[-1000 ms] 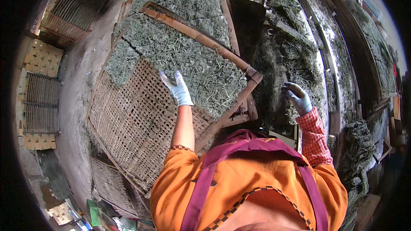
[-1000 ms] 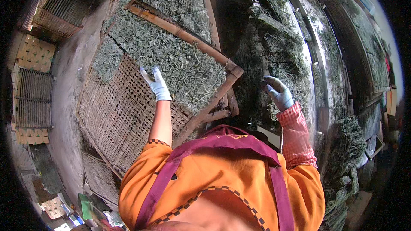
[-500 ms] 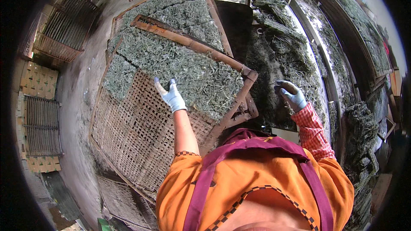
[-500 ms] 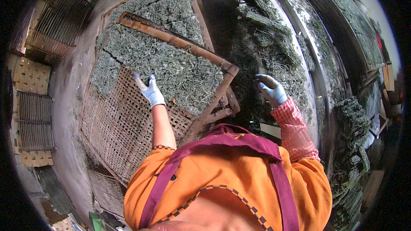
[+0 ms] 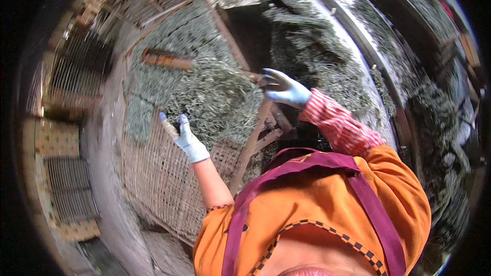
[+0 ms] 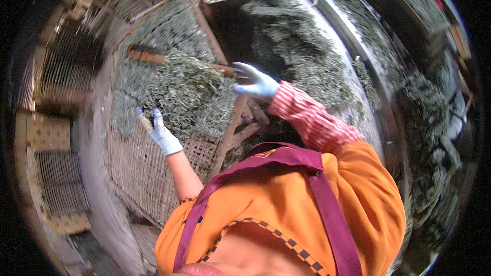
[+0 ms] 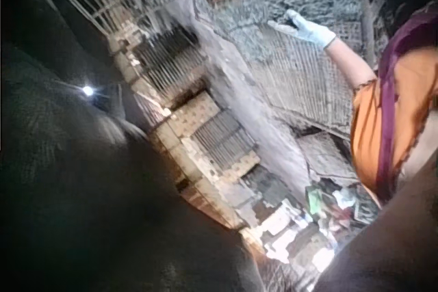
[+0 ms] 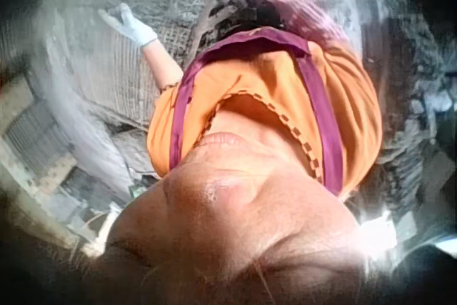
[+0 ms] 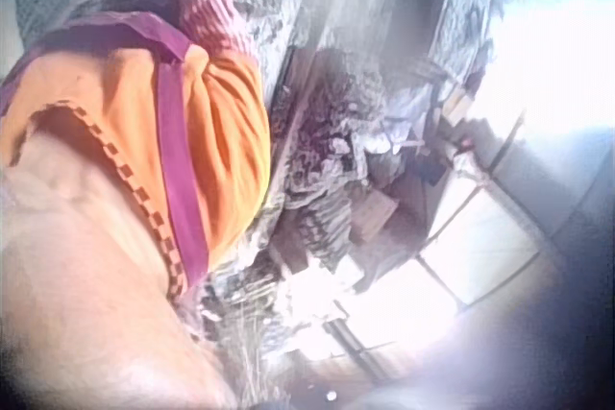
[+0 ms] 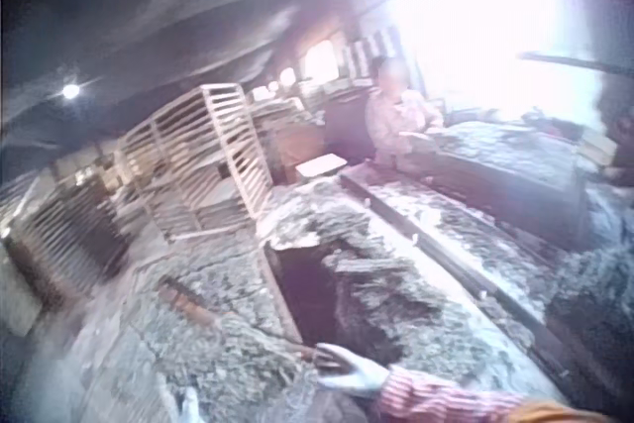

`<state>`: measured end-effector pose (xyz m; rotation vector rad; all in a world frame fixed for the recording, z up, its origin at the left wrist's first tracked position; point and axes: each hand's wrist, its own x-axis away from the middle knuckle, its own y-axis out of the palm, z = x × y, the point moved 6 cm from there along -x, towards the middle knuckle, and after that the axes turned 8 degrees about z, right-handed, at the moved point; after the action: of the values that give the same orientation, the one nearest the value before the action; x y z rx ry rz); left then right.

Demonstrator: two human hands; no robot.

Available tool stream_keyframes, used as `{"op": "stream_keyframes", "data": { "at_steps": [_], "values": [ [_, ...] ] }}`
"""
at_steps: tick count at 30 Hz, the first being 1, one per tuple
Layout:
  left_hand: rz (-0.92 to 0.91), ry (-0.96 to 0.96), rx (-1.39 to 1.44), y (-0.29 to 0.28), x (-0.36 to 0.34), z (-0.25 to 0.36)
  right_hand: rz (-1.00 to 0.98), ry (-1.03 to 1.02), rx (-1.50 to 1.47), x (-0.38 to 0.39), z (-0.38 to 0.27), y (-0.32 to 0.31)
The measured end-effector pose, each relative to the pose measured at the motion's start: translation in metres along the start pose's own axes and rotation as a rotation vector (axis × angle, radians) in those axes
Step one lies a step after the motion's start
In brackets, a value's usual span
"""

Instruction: The person repeatedly picks up clumps of dried seaweed from a conveyor belt and places them into a woven basket. They continue this process, filling the basket with the seaweed.

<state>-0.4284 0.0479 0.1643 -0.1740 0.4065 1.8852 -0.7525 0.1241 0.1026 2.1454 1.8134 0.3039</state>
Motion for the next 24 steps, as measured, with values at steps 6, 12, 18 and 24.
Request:
{"op": "stream_keyframes", "data": {
  "at_steps": [6,12,18,24],
  "values": [
    [-0.224,0.167,-0.087,0.118,0.073,0.022,0.239,0.131,0.043,0.04,-0.029,-0.11],
    [-0.33,-0.008,0.066,0.165,0.078,0.011,0.87,-0.218,-0.495,0.215,-0.043,-0.345],
    [-0.725,-0.211,0.164,0.231,0.173,-0.024,1.344,0.419,0.808,0.368,-0.048,-0.422],
    [-1.2,-0.142,0.085,0.274,0.269,-0.01,0.783,-0.016,0.057,0.281,-0.073,-0.305]
  ]
}}
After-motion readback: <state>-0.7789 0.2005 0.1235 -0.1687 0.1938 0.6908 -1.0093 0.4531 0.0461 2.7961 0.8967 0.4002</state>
